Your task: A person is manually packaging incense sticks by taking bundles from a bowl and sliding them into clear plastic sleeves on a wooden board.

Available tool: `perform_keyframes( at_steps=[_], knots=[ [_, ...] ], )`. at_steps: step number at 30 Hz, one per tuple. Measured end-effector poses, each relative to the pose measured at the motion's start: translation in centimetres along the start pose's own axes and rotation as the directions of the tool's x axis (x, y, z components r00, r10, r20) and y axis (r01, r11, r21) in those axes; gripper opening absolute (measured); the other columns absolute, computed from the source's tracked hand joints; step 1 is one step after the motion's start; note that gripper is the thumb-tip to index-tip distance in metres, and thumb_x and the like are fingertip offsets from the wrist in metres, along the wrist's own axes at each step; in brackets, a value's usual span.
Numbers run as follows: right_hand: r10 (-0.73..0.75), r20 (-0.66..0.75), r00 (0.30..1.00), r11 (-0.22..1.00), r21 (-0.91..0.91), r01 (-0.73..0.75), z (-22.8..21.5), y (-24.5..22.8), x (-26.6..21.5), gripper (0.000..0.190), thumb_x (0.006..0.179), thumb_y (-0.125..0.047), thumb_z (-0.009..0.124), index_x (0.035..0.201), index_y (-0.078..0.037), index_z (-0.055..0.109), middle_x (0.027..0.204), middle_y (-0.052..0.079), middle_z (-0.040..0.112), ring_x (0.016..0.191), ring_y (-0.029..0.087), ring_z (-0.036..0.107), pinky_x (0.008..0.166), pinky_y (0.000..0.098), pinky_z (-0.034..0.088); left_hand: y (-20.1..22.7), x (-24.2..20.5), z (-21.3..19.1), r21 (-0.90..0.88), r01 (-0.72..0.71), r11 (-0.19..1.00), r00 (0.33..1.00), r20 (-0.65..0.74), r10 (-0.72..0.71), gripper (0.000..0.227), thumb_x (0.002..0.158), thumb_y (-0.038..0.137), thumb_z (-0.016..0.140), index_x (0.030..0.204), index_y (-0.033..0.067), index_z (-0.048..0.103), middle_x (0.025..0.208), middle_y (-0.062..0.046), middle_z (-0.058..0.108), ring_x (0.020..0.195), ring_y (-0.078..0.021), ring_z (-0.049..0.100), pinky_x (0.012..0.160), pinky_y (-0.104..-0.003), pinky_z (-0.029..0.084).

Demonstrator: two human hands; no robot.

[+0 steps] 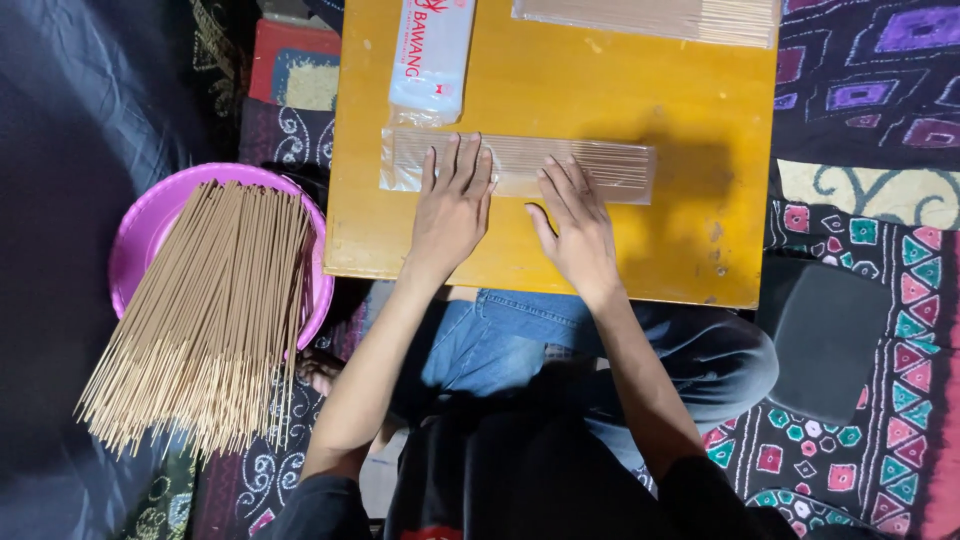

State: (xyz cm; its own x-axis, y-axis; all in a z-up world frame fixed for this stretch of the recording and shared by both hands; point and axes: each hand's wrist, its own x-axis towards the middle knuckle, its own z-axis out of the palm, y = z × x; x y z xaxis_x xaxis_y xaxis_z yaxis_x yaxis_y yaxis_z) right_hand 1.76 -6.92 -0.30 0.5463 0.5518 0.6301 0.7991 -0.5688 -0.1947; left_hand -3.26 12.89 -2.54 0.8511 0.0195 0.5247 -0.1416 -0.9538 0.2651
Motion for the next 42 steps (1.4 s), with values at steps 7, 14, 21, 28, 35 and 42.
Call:
perform_keyframes(
  at_steps=[7,14,21,28,35,42],
  knots=[
    [0.013,0.055,0.998,0.997,-0.082,-0.009,0.4,-0.2,0.0,0.036,0.098,-0.027,0.076,0.127,-0.005,0.074,0.134,0.010,0.071,0.136,0.031,0.055,0.117,0.0496,0.038,-0.2,-0.4,0.5,0.023,-0.007,1.000,1.000,-0.002,0.007,0.037,0.108,0.023,0.056,0.137,0.0024,0.066,0.147,-0.019,0.059,0.143,-0.0374,0.046,0.121,-0.057,0.023],
    [0.025,0.170,0.985,1.000,-0.004,-0.025,3.3,1.3,1.4,0.049,0.098,-0.019,0.075,0.144,-0.006,0.061,0.153,0.011,0.055,0.144,0.031,0.046,0.121,0.0487,0.031,-0.1,-0.5,0.6,0.015,0.014,1.000,1.000,0.004,-0.014,0.037,0.109,0.025,0.054,0.137,0.0034,0.066,0.149,-0.018,0.057,0.144,-0.0375,0.045,0.121,-0.058,0.023],
    [0.084,0.313,0.946,0.978,0.157,-0.138,3.6,3.0,1.5,0.058,0.101,-0.015,0.070,0.155,-0.012,0.050,0.158,0.007,0.049,0.150,0.026,0.039,0.125,0.0479,0.019,-0.3,0.1,-0.2,-0.060,0.048,0.997,0.996,0.078,-0.044,0.040,0.106,0.025,0.057,0.140,0.0046,0.063,0.153,-0.016,0.052,0.147,-0.0369,0.039,0.123,-0.056,0.021],
    [0.100,0.363,0.926,0.956,0.221,-0.190,2.9,2.7,2.0,0.059,0.103,-0.015,0.068,0.157,-0.012,0.045,0.160,0.008,0.048,0.151,0.027,0.036,0.126,0.0489,0.017,-0.4,2.6,-0.8,-0.170,0.024,0.985,0.967,0.252,0.020,0.047,0.108,0.022,0.055,0.150,0.0014,0.052,0.161,-0.017,0.041,0.153,-0.0373,0.025,0.126,-0.053,0.013],
    [0.295,0.157,0.943,0.909,0.260,-0.327,-0.2,2.7,0.6,0.059,0.102,-0.011,0.072,0.154,-0.006,0.045,0.158,0.019,0.044,0.150,0.041,0.033,0.126,0.0540,0.017,-0.4,2.8,-1.1,-0.076,0.036,0.996,0.917,0.399,-0.003,0.054,0.114,0.034,0.037,0.158,0.0041,0.040,0.168,-0.014,0.029,0.158,-0.0315,0.014,0.129,-0.049,0.002],
    [0.715,-0.078,0.695,0.580,0.620,-0.528,-1.9,4.1,-4.4,0.059,0.106,0.007,0.054,0.156,-0.011,0.026,0.157,0.019,0.038,0.138,0.036,0.058,0.121,0.0410,0.045,0.4,3.0,-1.6,-0.117,-0.011,0.993,0.956,0.290,0.044,0.056,0.109,0.026,0.046,0.150,-0.0114,0.045,0.163,-0.020,0.036,0.154,-0.0358,0.021,0.127,-0.051,0.010]
  ],
)
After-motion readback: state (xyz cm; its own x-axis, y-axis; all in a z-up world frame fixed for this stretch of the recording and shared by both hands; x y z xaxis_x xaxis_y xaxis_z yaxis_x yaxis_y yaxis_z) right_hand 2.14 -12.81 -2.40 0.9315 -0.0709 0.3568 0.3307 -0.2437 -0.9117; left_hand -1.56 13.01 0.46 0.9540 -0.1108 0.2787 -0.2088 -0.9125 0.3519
